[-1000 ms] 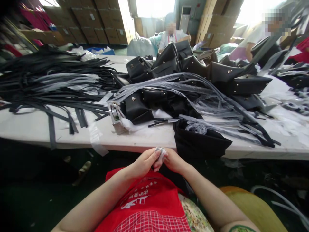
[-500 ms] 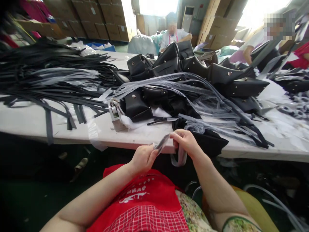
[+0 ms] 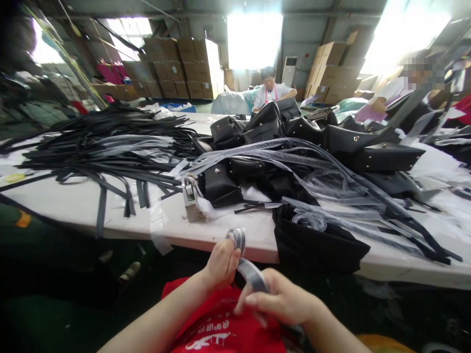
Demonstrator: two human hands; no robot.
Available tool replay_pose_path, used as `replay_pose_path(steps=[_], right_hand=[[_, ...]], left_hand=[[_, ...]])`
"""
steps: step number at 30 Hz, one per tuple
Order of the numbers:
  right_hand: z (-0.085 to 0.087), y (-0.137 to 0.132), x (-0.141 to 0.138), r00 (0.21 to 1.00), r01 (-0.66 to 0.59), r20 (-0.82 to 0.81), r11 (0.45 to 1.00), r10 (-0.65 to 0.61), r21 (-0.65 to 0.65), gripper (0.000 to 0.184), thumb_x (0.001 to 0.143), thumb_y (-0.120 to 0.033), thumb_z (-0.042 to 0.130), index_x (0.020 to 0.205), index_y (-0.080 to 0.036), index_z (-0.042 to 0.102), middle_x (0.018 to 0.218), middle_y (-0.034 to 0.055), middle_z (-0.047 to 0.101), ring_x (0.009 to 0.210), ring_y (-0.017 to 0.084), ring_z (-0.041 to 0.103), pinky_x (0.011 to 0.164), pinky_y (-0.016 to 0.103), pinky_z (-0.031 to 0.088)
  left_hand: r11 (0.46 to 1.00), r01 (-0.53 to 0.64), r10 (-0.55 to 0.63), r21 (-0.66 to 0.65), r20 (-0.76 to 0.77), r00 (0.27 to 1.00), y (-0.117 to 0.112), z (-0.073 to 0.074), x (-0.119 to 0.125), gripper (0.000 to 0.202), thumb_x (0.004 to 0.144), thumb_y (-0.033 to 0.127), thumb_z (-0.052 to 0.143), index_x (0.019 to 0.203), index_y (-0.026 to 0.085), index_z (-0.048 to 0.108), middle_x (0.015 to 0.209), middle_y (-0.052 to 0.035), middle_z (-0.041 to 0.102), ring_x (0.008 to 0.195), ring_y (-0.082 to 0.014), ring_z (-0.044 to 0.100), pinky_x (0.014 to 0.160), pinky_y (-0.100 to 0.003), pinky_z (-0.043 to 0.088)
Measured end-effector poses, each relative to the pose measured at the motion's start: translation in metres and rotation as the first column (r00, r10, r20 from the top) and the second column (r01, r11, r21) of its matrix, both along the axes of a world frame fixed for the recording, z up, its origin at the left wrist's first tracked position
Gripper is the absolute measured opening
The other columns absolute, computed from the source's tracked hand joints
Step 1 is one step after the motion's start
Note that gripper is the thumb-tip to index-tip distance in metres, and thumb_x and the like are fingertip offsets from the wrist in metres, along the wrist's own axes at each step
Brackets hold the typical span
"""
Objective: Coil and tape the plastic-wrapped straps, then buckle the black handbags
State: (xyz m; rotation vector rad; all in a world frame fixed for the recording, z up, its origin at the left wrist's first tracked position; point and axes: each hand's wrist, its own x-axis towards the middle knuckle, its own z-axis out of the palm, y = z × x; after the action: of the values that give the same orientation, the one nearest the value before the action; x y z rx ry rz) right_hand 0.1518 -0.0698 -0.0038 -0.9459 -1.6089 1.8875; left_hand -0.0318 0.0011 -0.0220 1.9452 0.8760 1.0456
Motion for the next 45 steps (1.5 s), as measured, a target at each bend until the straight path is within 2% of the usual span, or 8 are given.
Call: replay_pose_path(steps=[7,16,25,30,36,38,41,45], right_hand=[[0.008,0.03,0.052,0.74,0.276,0.331,0.713,-0.586,0.645,0.036,0.085,-0.039,0.059,0.116,-0.02,0.063,0.109,0.0118,0.065,0.1,0.027,0.06,0.089,0.04,0.048],[-0.033,0.02,0.008,0.952,0.303,-0.012,0.939,-0.306,0.165,0.045,0.086,-0.051,0.054,0.115,-0.018,0.059,0.095,0.0065,0.063,0.082,0.02,0.058,0.075,0.032,0.048],[-0.052,0.025,-0.008,0.884,0.463,-0.077,0.886,-0.461,0.015,0.047,0.082,-0.062,0.059,0.093,-0.016,0.06,0.068,-0.001,0.05,0.056,0.01,0.041,0.051,0.022,0.037],[-0.055,0.028,-0.01,0.917,0.387,0.039,0.909,-0.397,0.153,0.058,0.084,-0.07,0.049,0.099,-0.016,0.063,0.071,0.0006,0.054,0.063,0.013,0.048,0.059,0.025,0.045],[-0.013,-0.008,-0.028,0.992,-0.107,0.074,0.993,0.103,0.054,0.043,0.091,-0.053,0.052,0.108,-0.017,0.068,0.072,0.0024,0.064,0.063,0.013,0.057,0.064,0.025,0.049],[-0.002,-0.011,-0.013,1.0,0.02,0.001,0.999,-0.02,0.032,0.045,0.093,-0.052,0.049,0.105,-0.014,0.068,0.063,0.0016,0.062,0.047,0.008,0.048,0.049,0.02,0.042],[0.0,0.011,0.024,0.953,0.303,-0.001,0.952,-0.303,0.052,0.053,0.092,-0.06,0.044,0.087,-0.012,0.067,0.05,-0.0001,0.054,0.034,0.006,0.036,0.035,0.019,0.027],[-0.004,0.053,0.058,0.809,0.338,0.333,0.847,-0.484,0.411,0.047,0.085,-0.06,0.053,0.08,-0.016,0.067,0.065,0.006,0.065,0.052,0.015,0.057,0.051,0.027,0.046]], left_hand=[[0.843,0.289,-0.278,-0.454,0.093,0.956,-0.017,0.01,0.009,0.053,0.092,0.06,0.037,0.064,0.018,0.055,0.051,0.0009,0.046,0.044,-0.0116,0.039,0.047,-0.027,0.029],[0.125,0.589,-0.002,-0.798,0.593,0.805,-0.005,0.017,0.01,0.052,0.097,0.049,0.035,0.069,0.013,0.06,0.034,0.0094,0.03,0.029,-0.0065,0.024,0.038,-0.02,0.035],[0.051,0.687,0.0,-0.725,0.687,0.726,-0.006,0.003,0.007,0.053,0.097,0.051,0.037,0.067,0.013,0.059,0.033,0.0082,0.032,0.028,-0.0077,0.032,0.041,-0.021,0.043],[0.203,0.729,0.123,-0.653,0.756,0.643,0.011,0.027,0.001,0.05,0.098,0.05,0.038,0.08,0.01,0.063,0.041,0.0099,0.03,0.035,-0.0055,0.032,0.05,-0.019,0.045],[0.91,-0.009,0.214,-0.415,0.452,0.866,0.042,0.024,-0.008,0.042,0.094,0.053,0.043,0.092,0.014,0.059,0.068,-0.0014,0.055,0.067,-0.0158,0.058,0.075,-0.031,0.049],[0.971,-0.228,0.234,-0.077,0.08,0.969,0.037,0.012,-0.008,0.042,0.093,0.053,0.04,0.083,0.015,0.057,0.072,-0.0074,0.058,0.071,-0.0216,0.06,0.074,-0.036,0.048],[0.977,-0.033,0.109,0.21,-0.362,0.926,0.019,-0.002,-0.006,0.044,0.092,0.053,0.036,0.081,0.015,0.057,0.074,-0.0119,0.062,0.07,-0.0256,0.06,0.067,-0.038,0.047],[0.984,0.159,-0.179,-0.083,-0.367,0.913,-0.001,0.002,0.0,0.053,0.091,0.059,0.033,0.07,0.017,0.058,0.06,-0.0048,0.058,0.054,-0.0172,0.054,0.053,-0.029,0.041]])
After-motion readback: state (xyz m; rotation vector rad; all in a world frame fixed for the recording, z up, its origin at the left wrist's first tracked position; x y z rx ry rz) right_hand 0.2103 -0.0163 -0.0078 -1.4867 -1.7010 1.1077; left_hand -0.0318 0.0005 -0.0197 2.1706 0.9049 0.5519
